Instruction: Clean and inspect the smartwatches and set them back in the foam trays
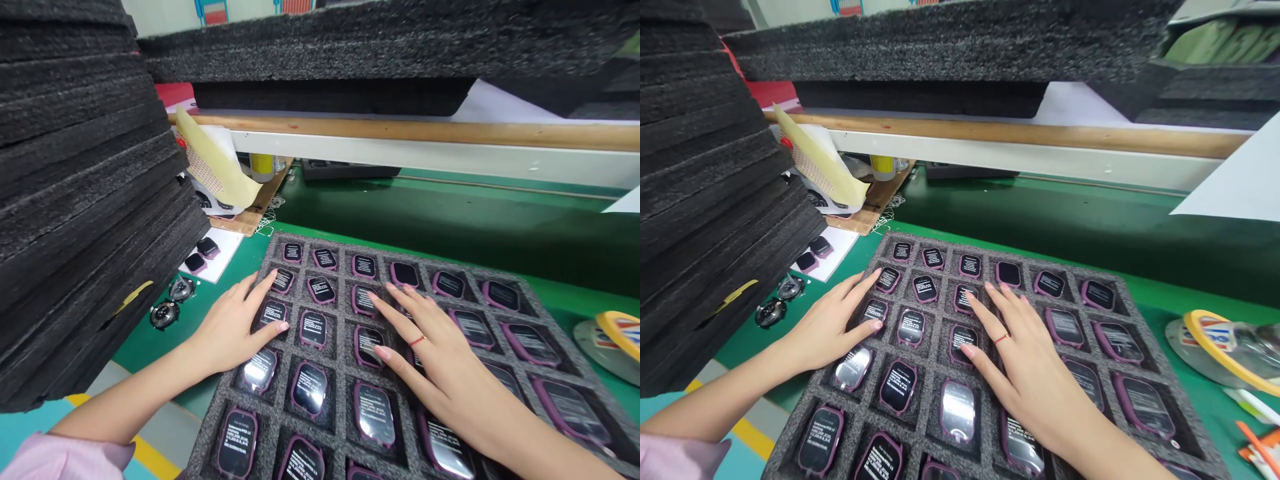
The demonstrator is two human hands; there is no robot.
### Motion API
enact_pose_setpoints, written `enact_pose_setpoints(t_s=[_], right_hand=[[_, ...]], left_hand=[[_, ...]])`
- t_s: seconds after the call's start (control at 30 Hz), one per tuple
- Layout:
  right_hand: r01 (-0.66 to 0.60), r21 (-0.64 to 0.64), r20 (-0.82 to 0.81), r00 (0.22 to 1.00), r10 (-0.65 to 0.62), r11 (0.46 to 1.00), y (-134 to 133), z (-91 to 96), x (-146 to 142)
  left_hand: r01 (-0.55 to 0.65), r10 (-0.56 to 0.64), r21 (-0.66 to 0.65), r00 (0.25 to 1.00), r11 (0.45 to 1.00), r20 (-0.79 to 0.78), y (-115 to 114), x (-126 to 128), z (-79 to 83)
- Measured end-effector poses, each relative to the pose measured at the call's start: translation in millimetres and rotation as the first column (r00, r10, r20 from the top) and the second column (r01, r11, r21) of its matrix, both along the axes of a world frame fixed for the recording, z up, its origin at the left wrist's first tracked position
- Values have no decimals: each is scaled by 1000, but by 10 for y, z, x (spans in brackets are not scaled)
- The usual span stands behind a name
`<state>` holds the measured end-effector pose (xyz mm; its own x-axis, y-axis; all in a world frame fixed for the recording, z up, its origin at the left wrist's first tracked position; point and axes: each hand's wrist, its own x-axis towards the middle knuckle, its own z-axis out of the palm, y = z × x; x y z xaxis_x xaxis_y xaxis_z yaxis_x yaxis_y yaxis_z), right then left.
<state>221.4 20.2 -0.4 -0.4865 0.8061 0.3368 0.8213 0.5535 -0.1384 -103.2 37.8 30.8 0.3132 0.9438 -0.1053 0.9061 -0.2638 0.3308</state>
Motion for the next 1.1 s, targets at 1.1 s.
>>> enact_pose_setpoints(t_s=[1.1], right_hand=[[133, 5, 52, 990, -133, 991, -137, 52, 501]], left_hand=[[7, -11, 204, 1000, 979, 17, 3, -88, -237]])
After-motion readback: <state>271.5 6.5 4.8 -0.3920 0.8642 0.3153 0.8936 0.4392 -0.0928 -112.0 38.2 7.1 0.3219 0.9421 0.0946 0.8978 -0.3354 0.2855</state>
